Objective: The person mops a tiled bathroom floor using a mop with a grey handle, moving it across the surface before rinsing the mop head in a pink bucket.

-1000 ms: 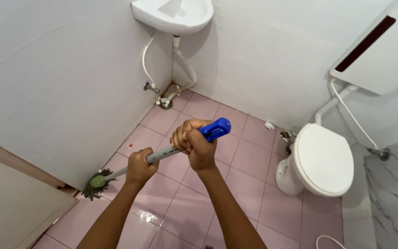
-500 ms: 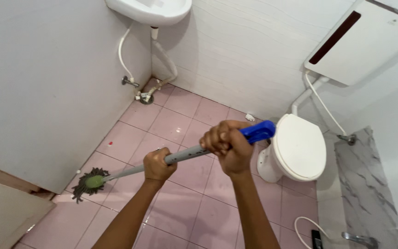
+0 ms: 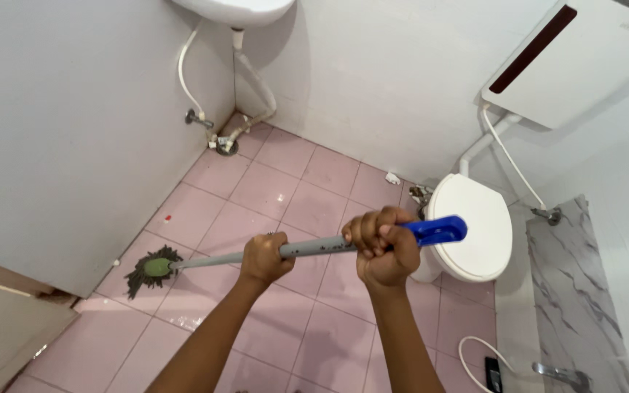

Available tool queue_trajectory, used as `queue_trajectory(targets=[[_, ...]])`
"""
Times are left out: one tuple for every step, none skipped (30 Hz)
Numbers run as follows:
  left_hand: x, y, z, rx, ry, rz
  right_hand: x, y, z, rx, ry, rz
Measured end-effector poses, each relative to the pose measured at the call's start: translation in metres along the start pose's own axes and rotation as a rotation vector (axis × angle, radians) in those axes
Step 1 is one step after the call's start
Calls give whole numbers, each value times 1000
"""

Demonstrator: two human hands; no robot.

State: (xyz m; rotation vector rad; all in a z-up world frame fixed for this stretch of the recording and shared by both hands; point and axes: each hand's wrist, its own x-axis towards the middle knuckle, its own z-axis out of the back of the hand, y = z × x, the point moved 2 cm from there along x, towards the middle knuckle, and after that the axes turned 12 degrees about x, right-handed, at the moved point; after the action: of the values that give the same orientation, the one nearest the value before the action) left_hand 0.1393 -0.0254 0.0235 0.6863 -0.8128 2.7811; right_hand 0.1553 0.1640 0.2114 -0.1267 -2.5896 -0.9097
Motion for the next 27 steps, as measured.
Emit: queue_trajectory(targets=[[3,3,-1,-23,-1,-17,1,-3,4,20,-2,16],[4,6,-3,-21,1,-18,0,-8,10,22,-4,16],[5,11,-5,-11,38,-7,-1,-14,15,28,-19,13],[2,16,-6,-4,77,7,-4,-20,20,31,-36,6],[-3,20,-6,-4,81,9,-8,-26,23,31,-39,4],[-4,28,-6,-23,130,57,-9,-33,25,11,-47,7],[-4,34,-7,-41,178,105,-9,-39,26,-9,-55,9],[-5,38,-8,-44,179,108,-11,-41,26,-12,-56,6],[-4,42,-12,68,269,165,-13,-43,25,-17,-41,-29],[-3,46,-13,186,357,222,-13,-45,22,-17,-25,-63],[-3,46,-12,189,357,225,-12,-44,18,-13,-25,-65],[-3,45,-9,167,323,228,-10,-43,14,-18,-1,-73],[-2,42,-5,145,289,231,-8,-41,10,-24,22,-81],[-2,39,-1,147,287,237,-7,-37,7,-22,25,-86],[-2,31,3,131,274,233,-5,-30,4,-31,41,-96],[0,25,7,122,259,228,-2,-25,2,-33,58,-104],[2,18,11,130,254,233,4,-20,1,-25,63,-106],[2,9,12,127,272,260,8,-12,0,-36,90,-107],[1,1,13,123,290,288,10,-5,-2,-46,118,-108],[0,-6,16,125,287,292,10,2,-4,-44,121,-112],[-1,-13,18,114,230,283,10,10,-4,-51,113,-145],[-1,-18,22,105,173,271,10,15,-5,-57,105,-176],[-2,-21,24,109,170,273,10,16,-6,-54,109,-177],[-4,-24,26,102,153,264,9,17,-6,-40,116,-172],[-5,-26,27,95,135,256,7,18,-5,-27,124,-167],[-7,-27,27,98,136,259,4,18,-3,-24,123,-169],[-8,-28,24,111,222,291,2,18,0,0,134,-150]])
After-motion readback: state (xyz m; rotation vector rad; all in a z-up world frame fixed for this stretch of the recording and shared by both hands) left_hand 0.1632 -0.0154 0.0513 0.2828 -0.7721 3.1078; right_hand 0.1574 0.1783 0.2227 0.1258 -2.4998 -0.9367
